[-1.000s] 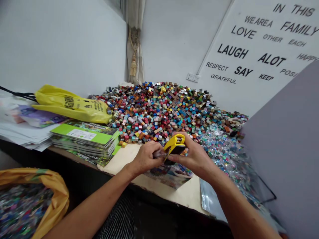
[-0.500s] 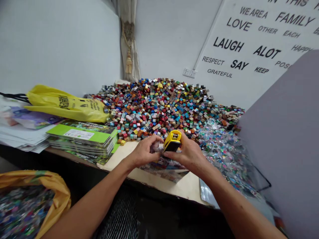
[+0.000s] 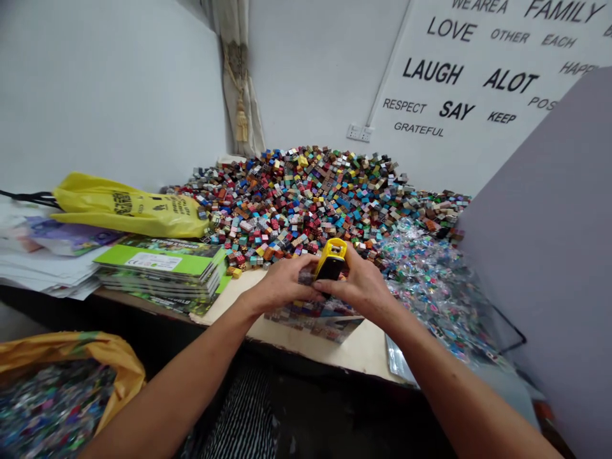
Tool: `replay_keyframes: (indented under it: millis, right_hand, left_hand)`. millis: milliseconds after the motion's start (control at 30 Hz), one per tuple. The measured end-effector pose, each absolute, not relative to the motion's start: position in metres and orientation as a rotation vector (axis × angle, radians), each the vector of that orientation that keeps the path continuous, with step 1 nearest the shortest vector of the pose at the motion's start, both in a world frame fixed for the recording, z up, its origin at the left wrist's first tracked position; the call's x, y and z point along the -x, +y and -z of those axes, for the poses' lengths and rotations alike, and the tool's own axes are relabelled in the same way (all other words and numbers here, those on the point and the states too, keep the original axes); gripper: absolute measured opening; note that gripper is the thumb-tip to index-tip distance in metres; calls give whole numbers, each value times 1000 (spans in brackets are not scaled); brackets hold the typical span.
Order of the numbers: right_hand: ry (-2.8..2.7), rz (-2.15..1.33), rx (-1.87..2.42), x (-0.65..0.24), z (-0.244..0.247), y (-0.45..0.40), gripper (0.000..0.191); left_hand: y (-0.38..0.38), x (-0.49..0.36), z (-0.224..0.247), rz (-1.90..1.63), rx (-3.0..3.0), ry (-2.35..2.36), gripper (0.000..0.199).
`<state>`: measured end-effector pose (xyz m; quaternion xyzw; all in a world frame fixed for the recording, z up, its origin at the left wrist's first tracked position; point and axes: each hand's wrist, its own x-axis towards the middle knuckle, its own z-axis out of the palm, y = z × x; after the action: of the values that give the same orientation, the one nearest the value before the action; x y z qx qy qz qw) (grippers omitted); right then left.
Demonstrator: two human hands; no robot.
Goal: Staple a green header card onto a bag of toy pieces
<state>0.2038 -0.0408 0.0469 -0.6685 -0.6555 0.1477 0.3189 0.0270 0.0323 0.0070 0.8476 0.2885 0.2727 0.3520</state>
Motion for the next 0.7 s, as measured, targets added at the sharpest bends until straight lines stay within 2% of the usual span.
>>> replay_keyframes:
  millis: [267, 533, 600, 700]
  right_hand:
    - [-1710, -358, 1739, -203, -45, -37, 62]
    - [-1729, -336, 1661, -202, -39, -33, 53]
    - [-1741, -356, 1644, -201, -41, -34, 52]
    - [-1619, -456, 1557, -201, -55, -40, 57]
  left_hand:
    - [24, -29, -6, -842, -2239, 763, 42]
    - [22, -31, -2, -887, -2297, 870, 38]
    - [23, -29, -4, -853, -2288, 845, 43]
    - [25, -26, -7, -751, -2282, 872, 69]
